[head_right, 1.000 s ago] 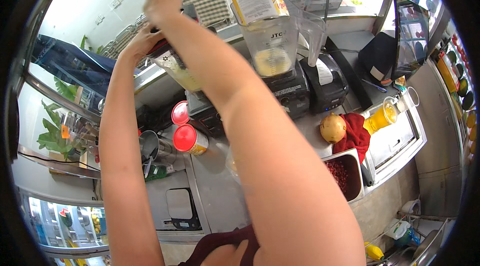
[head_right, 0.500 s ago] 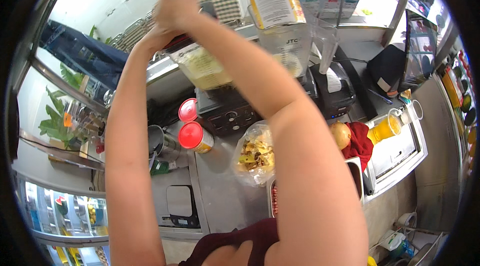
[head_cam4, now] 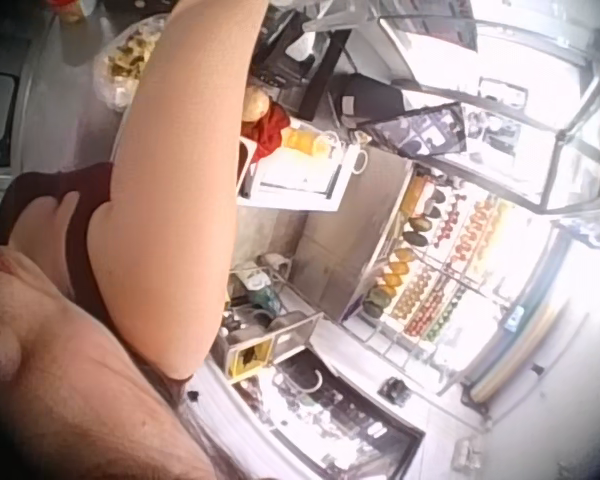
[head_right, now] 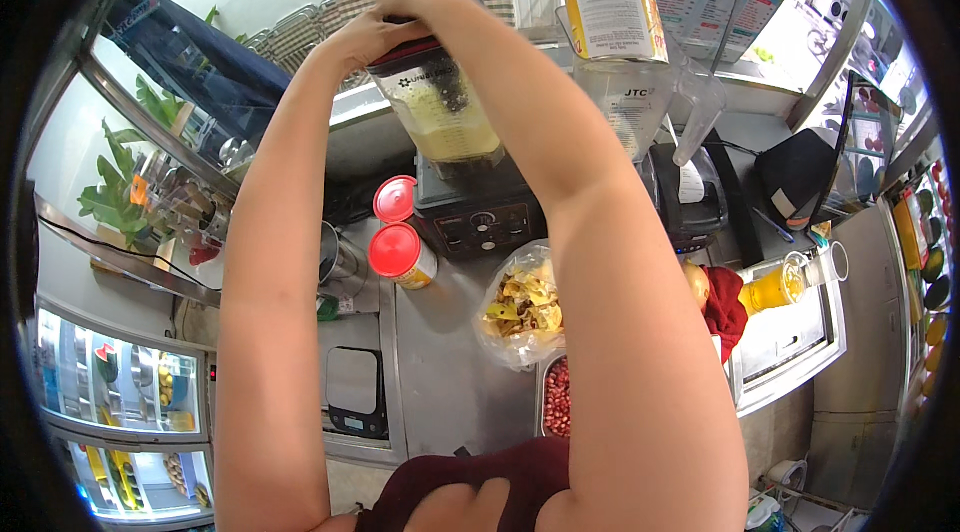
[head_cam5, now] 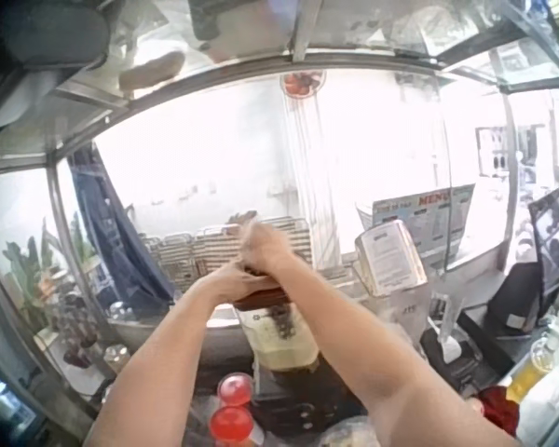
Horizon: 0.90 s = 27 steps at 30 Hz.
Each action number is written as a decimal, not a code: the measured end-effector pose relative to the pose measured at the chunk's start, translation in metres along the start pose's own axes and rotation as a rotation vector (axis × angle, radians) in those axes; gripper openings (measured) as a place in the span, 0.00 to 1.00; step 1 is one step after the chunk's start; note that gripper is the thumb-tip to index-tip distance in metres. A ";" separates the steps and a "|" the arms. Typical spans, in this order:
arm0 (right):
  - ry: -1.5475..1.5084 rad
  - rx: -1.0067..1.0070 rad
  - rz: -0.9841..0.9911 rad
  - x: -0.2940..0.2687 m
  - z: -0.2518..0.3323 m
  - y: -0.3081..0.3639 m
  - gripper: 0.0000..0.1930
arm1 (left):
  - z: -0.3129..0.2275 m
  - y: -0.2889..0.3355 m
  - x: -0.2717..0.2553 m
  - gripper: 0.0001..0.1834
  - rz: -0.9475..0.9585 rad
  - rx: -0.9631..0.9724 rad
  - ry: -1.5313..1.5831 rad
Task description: The person prepares a smoothie by adding ingredients from a refrigerator and a cooler into a blender jar, then blends the mixture. They handle a container of greens, a yellow puree, and ice, using a spoon and scoop to transfer items before operating the blender.
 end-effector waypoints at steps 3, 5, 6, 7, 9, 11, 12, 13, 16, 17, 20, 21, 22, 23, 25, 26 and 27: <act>0.269 -0.580 -0.144 0.027 0.008 -0.020 0.15 | 0.004 -0.002 0.008 0.44 0.061 0.084 -0.008; -0.422 -0.206 0.104 0.020 -0.033 -0.022 0.16 | -0.005 0.012 0.002 0.46 -0.099 0.122 -0.103; -0.258 -0.089 0.084 0.004 -0.030 -0.012 0.16 | -0.004 0.009 0.001 0.45 -0.119 0.101 -0.123; -0.095 0.026 0.062 -0.006 -0.027 -0.006 0.16 | -0.003 0.007 0.000 0.45 -0.140 0.079 -0.144; 0.135 -0.065 0.065 0.010 -0.004 -0.008 0.16 | -0.024 0.015 0.007 0.45 0.036 0.151 -0.047; 0.100 -0.114 -0.036 0.052 -0.013 -0.046 0.16 | -0.043 0.016 0.016 0.45 0.217 0.304 0.099; 0.051 -0.252 -0.091 0.061 -0.020 -0.052 0.16 | -0.034 0.007 0.015 0.44 0.108 0.259 0.065; -0.010 -0.398 -0.140 0.065 -0.021 -0.050 0.16 | -0.019 0.001 0.011 0.44 -0.007 0.201 0.028; -0.039 -0.002 -0.054 -0.003 -0.022 -0.001 0.17 | 0.002 0.000 0.002 0.56 -0.083 0.065 -0.003; 0.026 0.097 -0.067 -0.003 -0.028 -0.007 0.17 | -0.002 -0.001 0.004 0.62 -0.053 0.038 -0.002; 0.053 -0.075 0.022 0.030 0.006 -0.021 0.17 | -0.020 0.006 0.009 0.60 0.128 0.171 0.098; -0.036 -0.157 -0.010 0.029 0.005 -0.012 0.17 | -0.026 0.018 0.008 0.60 0.184 0.216 0.129; -0.145 -0.223 -0.033 0.023 -0.005 -0.002 0.18 | -0.021 0.030 0.005 0.53 0.055 0.098 0.059; -0.245 -0.168 0.000 0.009 -0.015 0.004 0.18 | -0.018 0.029 0.002 0.52 -0.044 0.060 0.033; -0.187 -0.072 0.040 0.006 -0.020 -0.002 0.18 | -0.024 0.027 0.002 0.38 -0.228 0.066 -0.155; -0.079 -0.081 0.050 0.012 -0.017 -0.009 0.18 | -0.030 0.023 0.009 0.40 -0.080 0.112 -0.060; 0.026 -0.083 0.061 0.021 -0.013 -0.019 0.18 | -0.035 0.022 0.012 0.41 0.072 0.155 0.029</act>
Point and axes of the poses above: each hand's wrist, its own y-axis away from the middle knuckle, its own x-axis out of the palm, z = x × y, the point moved 5 cm from there along -y, towards the middle knuckle, and after that the axes turned 8 degrees about y, right-handed, at the moved point
